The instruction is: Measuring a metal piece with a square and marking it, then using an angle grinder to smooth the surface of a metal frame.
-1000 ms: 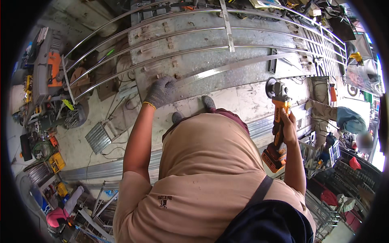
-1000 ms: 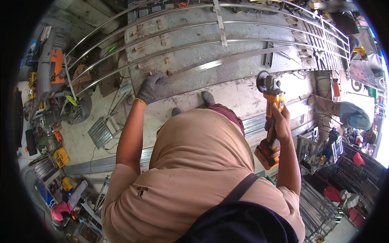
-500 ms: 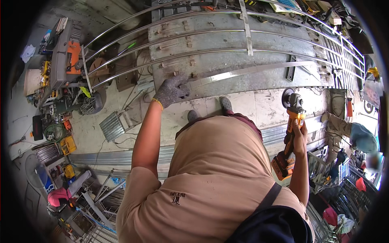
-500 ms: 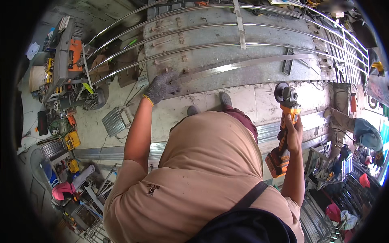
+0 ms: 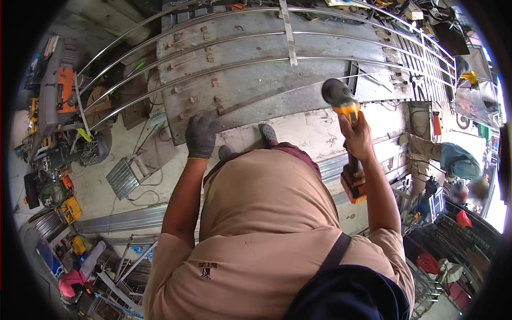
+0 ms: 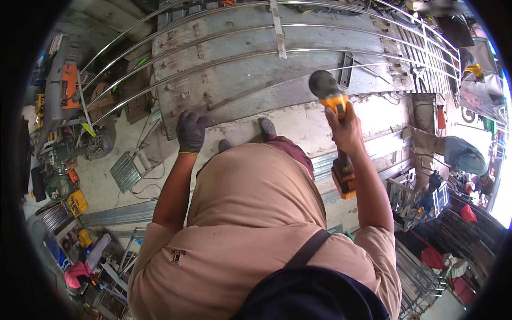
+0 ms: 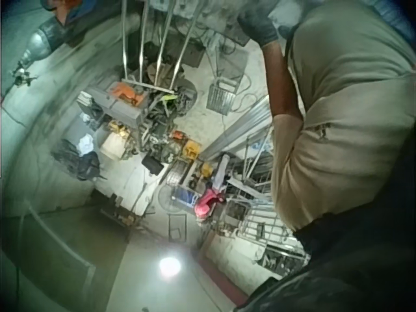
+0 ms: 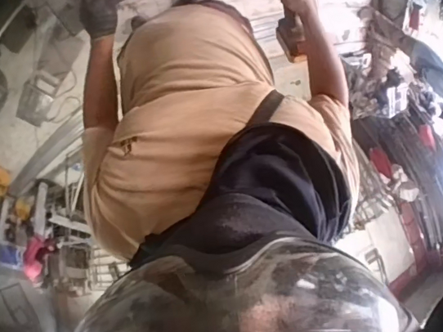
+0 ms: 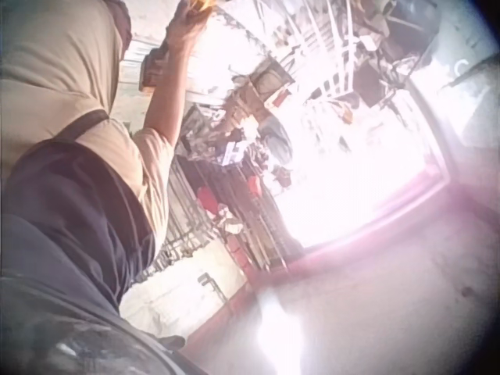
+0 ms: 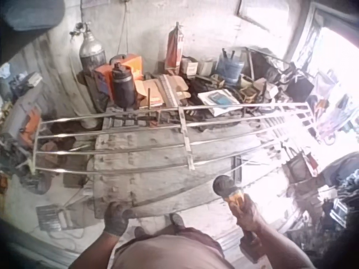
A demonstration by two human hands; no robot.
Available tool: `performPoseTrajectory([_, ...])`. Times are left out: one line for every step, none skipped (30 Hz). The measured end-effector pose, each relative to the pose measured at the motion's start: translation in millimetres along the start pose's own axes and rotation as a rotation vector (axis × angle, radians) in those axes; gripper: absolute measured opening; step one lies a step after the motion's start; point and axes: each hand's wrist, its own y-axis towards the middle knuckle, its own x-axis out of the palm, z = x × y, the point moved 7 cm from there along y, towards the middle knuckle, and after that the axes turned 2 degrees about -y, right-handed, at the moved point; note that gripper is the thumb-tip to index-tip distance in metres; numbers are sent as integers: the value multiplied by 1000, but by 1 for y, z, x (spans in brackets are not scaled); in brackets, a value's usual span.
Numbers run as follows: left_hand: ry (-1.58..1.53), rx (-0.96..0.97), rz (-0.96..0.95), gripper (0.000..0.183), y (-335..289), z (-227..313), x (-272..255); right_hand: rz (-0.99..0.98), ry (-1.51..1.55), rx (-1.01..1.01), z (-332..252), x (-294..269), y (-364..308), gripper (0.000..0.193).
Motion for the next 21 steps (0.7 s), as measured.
performPoseTrajectory([-27, -7, -13, 17, 2, 2, -3, -17, -37, -4, -1, 5, 10, 50])
performPoseTrajectory([-36, -9, -15, 17, 5, 2, -5, -34, -74, -7, 0, 11, 20, 54])
performPoseTrajectory([-61, -42, -79, 17, 6, -4, -3, -38, -80, -10, 0, 17, 30, 54])
performPoseTrajectory([-89, -75, -143, 17, 7, -7, 0, -60, -107, -26, -1, 23, 39, 57])
performPoseTrajectory([-94, -81, -142, 17, 8, -7, 1, -84, -134, -40, -1, 27, 46, 60])
performPoseTrajectory([-95, -75, -135, 16, 10, -7, 0, -89, -139, -45, -4, 31, 52, 60])
performPoseTrajectory([-97, -69, -128, 15, 11, -6, 0, -87, -138, -57, -6, 33, 56, 60])
performPoseTrajectory([-97, -77, -127, 15, 11, -6, 0, -86, -137, -67, -9, 35, 60, 60])
performPoseTrajectory([-114, -50, -107, 14, 12, -3, -2, -88, -143, -74, -11, 36, 62, 61])
performPoseTrajectory([-131, -22, -89, 13, 13, -1, -3, -93, -147, -75, -13, 38, 64, 61])
performPoseTrajectory([-132, -28, -89, 13, 14, -2, -4, -100, -155, -80, -15, 39, 65, 61])
performPoseTrajectory([-137, -28, -92, 15, 15, -2, -5, -106, -164, -83, -17, 40, 65, 62])
performPoseTrajectory([-143, -26, -95, 17, 16, -1, -5, -108, -169, -83, -20, 42, 64, 62])
performPoseTrajectory([-147, -31, -96, 17, 16, -1, -6, -118, -173, -71, -22, 45, 62, 62])
performPoseTrajectory([-172, -33, -93, 17, 16, -1, -6, -127, -176, -60, -26, 48, 60, 63])
performPoseTrajectory([-197, -35, -90, 19, 17, -1, -7, -128, -182, -60, -30, 52, 58, 63])
performPoseTrajectory([-201, -39, -89, 19, 18, -2, -6, -128, -178, -54, -35, 55, 54, 64])
performPoseTrajectory([-209, -34, -90, 18, 18, -3, -6, -128, -175, -47, -39, 60, 51, 65])
performPoseTrajectory([-218, -28, -91, 18, 18, -4, -5, -120, -208, -67, -45, 63, 48, 66])
performPoseTrajectory([-222, -31, -89, 18, 17, -5, -4, -120, -214, -67, -50, 67, 44, 66])
performPoseTrajectory([-224, -42, -110, 18, 17, -6, -2, -127, -202, -66, -56, 72, 40, 66])
